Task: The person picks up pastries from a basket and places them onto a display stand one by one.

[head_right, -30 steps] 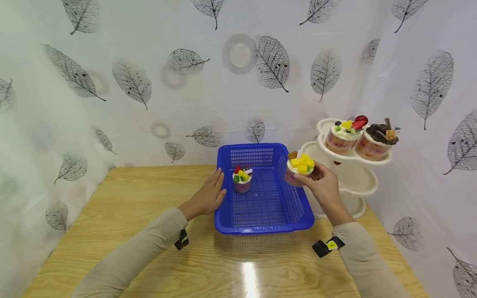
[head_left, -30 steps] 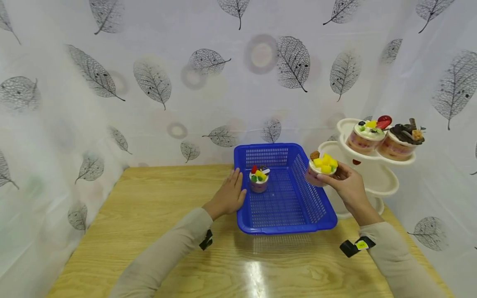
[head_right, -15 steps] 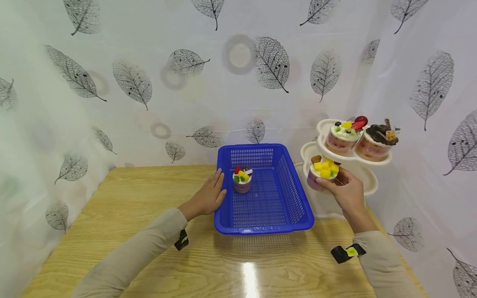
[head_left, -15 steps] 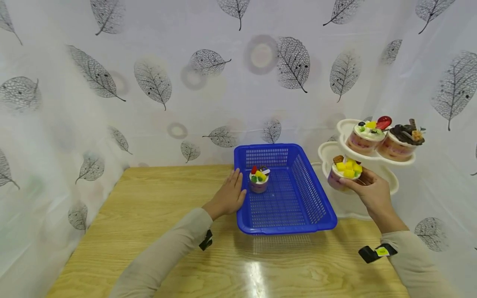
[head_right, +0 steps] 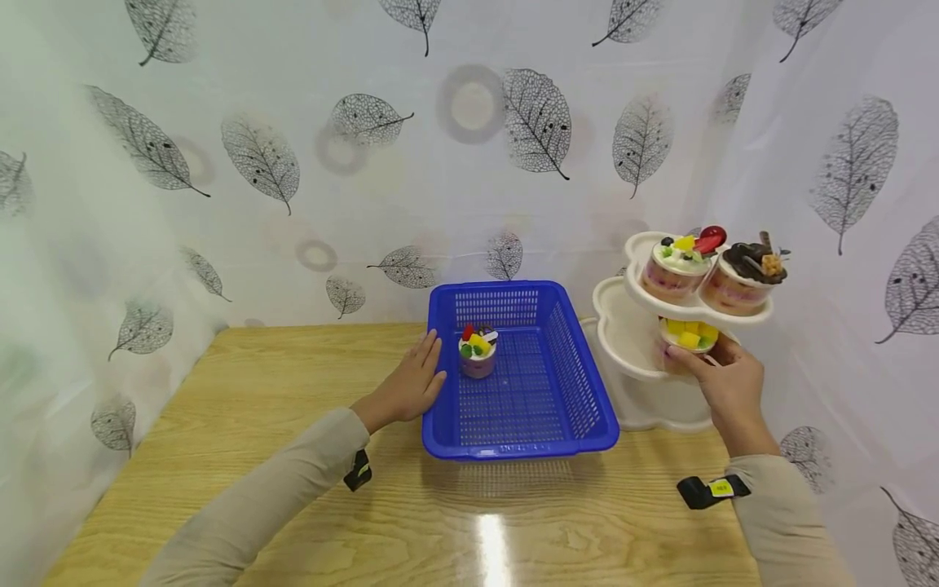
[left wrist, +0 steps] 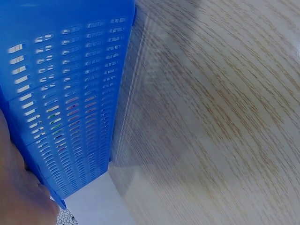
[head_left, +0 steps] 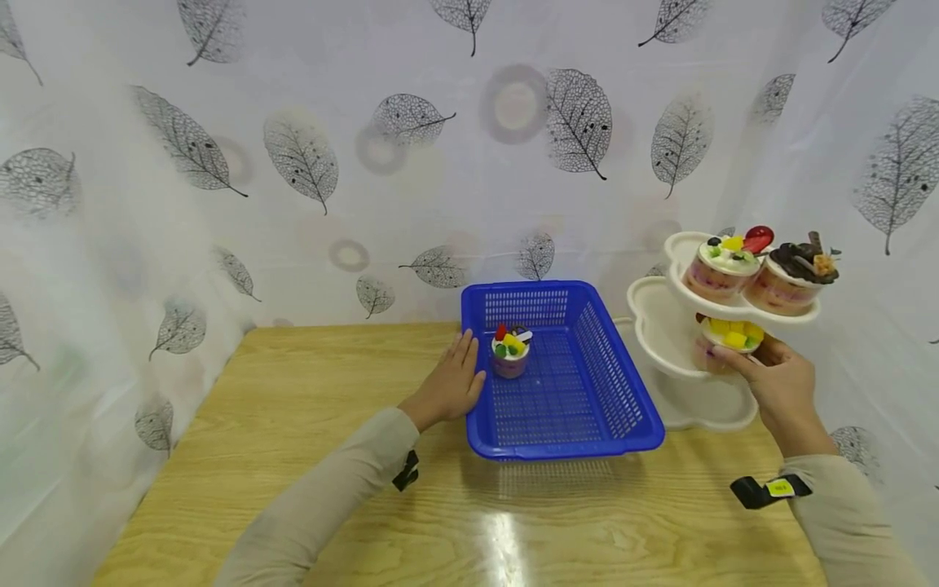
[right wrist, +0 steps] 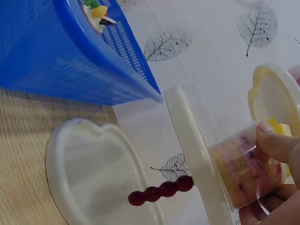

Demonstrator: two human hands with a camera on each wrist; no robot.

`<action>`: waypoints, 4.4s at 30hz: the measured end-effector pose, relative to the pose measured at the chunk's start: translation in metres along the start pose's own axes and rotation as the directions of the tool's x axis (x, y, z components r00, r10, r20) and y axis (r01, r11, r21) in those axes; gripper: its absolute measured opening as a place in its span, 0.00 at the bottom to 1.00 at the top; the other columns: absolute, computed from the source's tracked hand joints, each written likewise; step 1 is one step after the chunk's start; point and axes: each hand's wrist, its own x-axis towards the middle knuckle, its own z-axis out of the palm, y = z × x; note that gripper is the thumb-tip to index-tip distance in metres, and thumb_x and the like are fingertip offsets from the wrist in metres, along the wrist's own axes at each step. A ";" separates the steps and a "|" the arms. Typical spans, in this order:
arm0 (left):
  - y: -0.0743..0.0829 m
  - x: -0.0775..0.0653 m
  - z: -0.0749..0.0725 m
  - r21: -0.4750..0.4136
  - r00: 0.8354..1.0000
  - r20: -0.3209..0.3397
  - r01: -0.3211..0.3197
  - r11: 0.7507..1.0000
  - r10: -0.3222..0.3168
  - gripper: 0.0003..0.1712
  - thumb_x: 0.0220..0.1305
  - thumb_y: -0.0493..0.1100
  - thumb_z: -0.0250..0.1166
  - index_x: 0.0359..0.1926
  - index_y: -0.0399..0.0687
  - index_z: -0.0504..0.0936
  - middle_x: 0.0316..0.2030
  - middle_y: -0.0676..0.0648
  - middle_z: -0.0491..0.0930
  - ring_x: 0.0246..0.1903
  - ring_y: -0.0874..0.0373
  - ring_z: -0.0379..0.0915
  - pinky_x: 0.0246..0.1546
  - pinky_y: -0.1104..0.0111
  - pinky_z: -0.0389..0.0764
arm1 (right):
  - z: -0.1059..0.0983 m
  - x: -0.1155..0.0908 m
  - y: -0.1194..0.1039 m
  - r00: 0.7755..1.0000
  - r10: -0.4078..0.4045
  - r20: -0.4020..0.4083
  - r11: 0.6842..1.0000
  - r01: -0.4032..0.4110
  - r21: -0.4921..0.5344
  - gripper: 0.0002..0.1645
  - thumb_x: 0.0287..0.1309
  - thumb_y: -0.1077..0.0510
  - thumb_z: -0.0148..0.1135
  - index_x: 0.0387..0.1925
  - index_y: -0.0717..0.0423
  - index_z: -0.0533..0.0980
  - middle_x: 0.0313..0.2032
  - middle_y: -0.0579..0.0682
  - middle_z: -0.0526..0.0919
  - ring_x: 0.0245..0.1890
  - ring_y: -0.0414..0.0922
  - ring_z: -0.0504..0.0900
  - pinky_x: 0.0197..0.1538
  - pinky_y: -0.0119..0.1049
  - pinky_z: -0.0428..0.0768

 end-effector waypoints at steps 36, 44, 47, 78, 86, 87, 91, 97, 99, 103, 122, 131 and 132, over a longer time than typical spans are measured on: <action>0.002 0.000 0.000 0.000 1.000 0.011 0.020 1.000 -0.020 0.36 0.75 0.49 0.38 0.72 0.28 0.44 0.73 0.32 0.38 0.73 0.41 0.31 0.72 0.52 0.44 | -0.022 0.014 0.008 0.974 0.155 -0.168 0.976 -0.178 -0.127 0.57 0.46 0.50 0.75 0.73 0.55 0.54 0.38 0.31 0.67 0.39 0.28 0.68 0.31 0.13 0.70; 0.001 0.001 0.001 -0.003 1.000 0.010 0.017 1.000 -0.017 0.36 0.75 0.48 0.39 0.73 0.29 0.43 0.74 0.32 0.38 0.73 0.41 0.30 0.72 0.51 0.44 | -0.020 0.012 0.006 0.979 0.127 -0.158 0.972 -0.155 -0.177 0.55 0.48 0.49 0.73 0.73 0.58 0.55 0.38 0.32 0.67 0.36 0.27 0.67 0.31 0.13 0.70; -0.001 0.002 0.004 -0.002 1.000 0.014 0.018 1.000 -0.017 0.36 0.75 0.48 0.39 0.73 0.29 0.43 0.74 0.33 0.37 0.73 0.41 0.29 0.72 0.52 0.43 | -0.021 0.012 0.007 0.979 0.128 -0.156 0.969 -0.157 -0.193 0.54 0.49 0.49 0.72 0.73 0.58 0.55 0.38 0.32 0.67 0.36 0.27 0.67 0.31 0.13 0.70; -0.006 0.005 0.007 -0.003 1.000 0.001 0.004 1.000 -0.004 0.36 0.75 0.49 0.38 0.73 0.30 0.43 0.74 0.33 0.36 0.73 0.41 0.30 0.72 0.52 0.43 | 0.063 -0.066 -0.021 0.992 -0.092 0.091 0.953 0.114 -0.280 0.49 0.64 0.52 0.59 0.75 0.56 0.42 0.73 0.62 0.47 0.73 0.55 0.48 0.72 0.47 0.54; -0.005 0.004 0.004 -0.003 1.000 0.005 0.009 1.000 -0.009 0.36 0.74 0.49 0.39 0.73 0.29 0.44 0.74 0.33 0.37 0.73 0.41 0.30 0.72 0.53 0.42 | 0.127 -0.056 -0.037 0.945 -0.145 0.294 0.965 0.200 -0.168 0.53 0.62 0.53 0.62 0.75 0.59 0.40 0.74 0.60 0.46 0.74 0.54 0.46 0.72 0.51 0.51; -0.004 0.004 0.003 0.000 1.000 0.008 0.011 1.000 -0.011 0.36 0.74 0.49 0.39 0.73 0.30 0.44 0.74 0.33 0.37 0.73 0.41 0.30 0.72 0.53 0.42 | 0.135 -0.053 -0.038 0.940 -0.146 0.310 0.964 0.206 -0.169 0.53 0.61 0.53 0.63 0.75 0.60 0.41 0.74 0.60 0.47 0.74 0.54 0.47 0.72 0.50 0.51; -0.002 0.002 0.001 0.002 1.000 0.017 0.012 1.000 -0.012 0.36 0.74 0.49 0.39 0.73 0.29 0.44 0.74 0.33 0.38 0.73 0.41 0.31 0.72 0.53 0.43 | 0.164 -0.041 -0.043 0.922 -0.109 0.371 0.947 0.210 -0.245 0.54 0.59 0.48 0.64 0.74 0.63 0.43 0.73 0.61 0.49 0.74 0.55 0.47 0.72 0.50 0.51; 0.001 0.002 -0.003 0.027 0.999 0.039 0.024 0.999 -0.025 0.36 0.75 0.50 0.38 0.73 0.30 0.44 0.74 0.33 0.37 0.73 0.41 0.32 0.72 0.54 0.43 | 0.201 -0.019 -0.036 0.886 0.004 0.463 0.921 0.177 -0.347 0.57 0.59 0.43 0.63 0.74 0.62 0.42 0.74 0.61 0.47 0.73 0.57 0.46 0.72 0.53 0.51; 0.000 0.002 -0.003 0.024 0.999 0.036 0.023 0.999 -0.024 0.36 0.74 0.49 0.39 0.73 0.29 0.45 0.74 0.33 0.38 0.73 0.40 0.33 0.72 0.53 0.44 | 0.211 -0.011 -0.032 0.879 0.037 0.475 0.918 0.159 -0.364 0.57 0.59 0.43 0.64 0.75 0.62 0.42 0.73 0.61 0.48 0.73 0.58 0.47 0.71 0.54 0.53; 0.000 0.001 -0.003 0.029 0.999 0.034 0.020 0.999 -0.021 0.36 0.75 0.49 0.39 0.73 0.29 0.44 0.74 0.32 0.38 0.73 0.40 0.33 0.72 0.52 0.45 | 0.227 0.003 -0.021 0.858 0.105 0.504 0.917 0.113 -0.383 0.57 0.57 0.48 0.66 0.74 0.62 0.43 0.74 0.61 0.48 0.73 0.58 0.47 0.72 0.53 0.52; 0.000 0.001 0.001 -0.008 1.000 0.009 0.015 1.000 -0.015 0.36 0.74 0.48 0.40 0.72 0.28 0.44 0.73 0.31 0.37 0.73 0.40 0.30 0.72 0.51 0.45 | 0.261 0.021 0.049 0.787 0.265 0.557 0.922 -0.037 -0.387 0.47 0.45 0.66 0.70 0.67 0.66 0.60 0.63 0.66 0.67 0.64 0.60 0.64 0.70 0.54 0.54; -0.003 0.004 0.005 0.013 1.000 -0.002 -0.003 1.000 0.003 0.36 0.74 0.49 0.38 0.72 0.29 0.42 0.73 0.32 0.36 0.73 0.41 0.29 0.72 0.52 0.43 | 0.267 0.017 0.055 0.827 0.185 0.531 0.937 0.015 -0.349 0.46 0.45 0.70 0.69 0.65 0.70 0.59 0.61 0.68 0.68 0.61 0.60 0.66 0.69 0.52 0.60; -0.003 0.004 0.005 0.010 1.000 -0.001 -0.002 1.000 0.002 0.36 0.74 0.49 0.37 0.72 0.29 0.42 0.73 0.32 0.36 0.73 0.41 0.29 0.72 0.53 0.43 | 0.268 0.017 0.055 0.829 0.184 0.528 0.935 0.019 -0.355 0.46 0.45 0.69 0.69 0.65 0.70 0.59 0.61 0.68 0.68 0.61 0.60 0.66 0.68 0.52 0.60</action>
